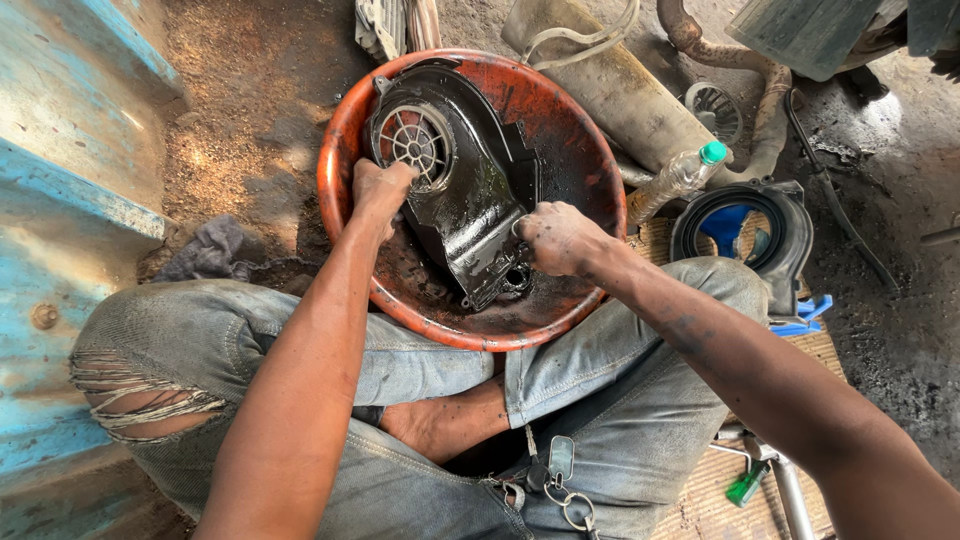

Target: The person scrubs a metal car part, likely a turbocharger housing, with a brush and dark liquid inside a red basin. They rotate the part to clean different sides and the internal fan area, then rinse it with water from a bottle.

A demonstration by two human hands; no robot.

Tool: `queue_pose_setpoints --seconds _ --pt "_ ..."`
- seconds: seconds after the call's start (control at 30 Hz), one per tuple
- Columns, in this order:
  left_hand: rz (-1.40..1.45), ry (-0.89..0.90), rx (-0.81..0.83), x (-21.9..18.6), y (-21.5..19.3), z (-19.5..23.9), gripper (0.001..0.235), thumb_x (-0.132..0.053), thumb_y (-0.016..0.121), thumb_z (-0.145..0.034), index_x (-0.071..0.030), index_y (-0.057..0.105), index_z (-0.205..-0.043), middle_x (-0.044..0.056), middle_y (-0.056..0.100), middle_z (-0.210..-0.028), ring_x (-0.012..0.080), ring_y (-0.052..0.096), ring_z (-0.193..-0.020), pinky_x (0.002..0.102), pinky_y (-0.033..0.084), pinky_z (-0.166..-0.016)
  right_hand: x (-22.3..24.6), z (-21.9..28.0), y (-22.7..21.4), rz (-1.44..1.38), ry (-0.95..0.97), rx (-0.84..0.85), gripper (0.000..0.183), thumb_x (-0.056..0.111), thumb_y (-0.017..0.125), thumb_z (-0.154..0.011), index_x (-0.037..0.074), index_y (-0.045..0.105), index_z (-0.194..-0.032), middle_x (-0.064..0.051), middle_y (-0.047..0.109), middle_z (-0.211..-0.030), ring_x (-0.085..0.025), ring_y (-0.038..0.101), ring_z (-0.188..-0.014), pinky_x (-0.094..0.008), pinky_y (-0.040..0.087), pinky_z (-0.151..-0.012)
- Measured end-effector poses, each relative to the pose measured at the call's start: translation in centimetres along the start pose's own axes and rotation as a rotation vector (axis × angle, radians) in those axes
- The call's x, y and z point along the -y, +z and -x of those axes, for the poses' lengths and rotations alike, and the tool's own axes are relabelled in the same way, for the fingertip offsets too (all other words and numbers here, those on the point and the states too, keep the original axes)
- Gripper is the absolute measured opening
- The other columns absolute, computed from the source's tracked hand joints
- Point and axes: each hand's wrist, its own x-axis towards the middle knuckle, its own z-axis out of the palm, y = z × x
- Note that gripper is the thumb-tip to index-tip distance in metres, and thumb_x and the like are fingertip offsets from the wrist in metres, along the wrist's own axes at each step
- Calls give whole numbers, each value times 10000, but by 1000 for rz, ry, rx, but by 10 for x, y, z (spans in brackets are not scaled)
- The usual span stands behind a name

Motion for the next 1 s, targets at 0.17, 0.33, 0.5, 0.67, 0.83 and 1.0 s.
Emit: queue_pose_setpoints --seconds 0.17,0.33,0.5,0.67,0.83,1.0 --pt "27 175 -75 -34 -3 29 900 -159 730 -711 98 338 -1480 335 467 -1454 418 495 -1372 564 403 -1128 -28 -2 -5 -174 181 -95 346 49 664 -759 19 702 -1101 -258 718 -965 -419 697 -973 -469 575 -854" --pt "-182 410 -157 -67 -19 48 990 -279 777 -678 120 354 -1480 317 533 -1451 407 563 -1357 432 444 -1162 -69 -16 9 -364 203 -151 288 86 666 -783 98 751 -1058 -207 749 -1012 -380 715 -1020 -459 569 -894" --pt "-383 853 -295 -69 -23 37 1183 -263 956 -720 230 198 -1483 429 303 -1537 487 306 -1474 468 248 -1243 -77 -63 40 -447 230 -268 285 89 619 -816 100 734 -1077 -224 736 -1009 -390 710 -990 -472 566 -884" --pt "-157 855 -134 -62 -35 29 964 -207 906 -700 158 357 -1402 339 552 -1367 387 602 -1254 445 494 -1103 -46 -94 88 -82 159 -44 324 73 682 -755 54 664 -1078 -196 701 -1087 -373 667 -1099 -454 559 -916" --pt "95 524 25 -65 -34 24 668 -215 844 -761 67 583 -1307 246 736 -1215 315 742 -1049 483 607 -979 -38 -56 80 -59 -19 129 354 109 726 -733 -15 652 -1057 -201 710 -1051 -371 662 -1093 -420 562 -928" --pt "12 -115 -90 -58 -13 19 883 -461 804 -787 -121 406 -1498 206 534 -1482 384 442 -1414 700 320 -1119 -58 -8 -2 -457 59 -17 250 74 662 -775 10 773 -989 -226 757 -884 -327 723 -842 -399 599 -770"
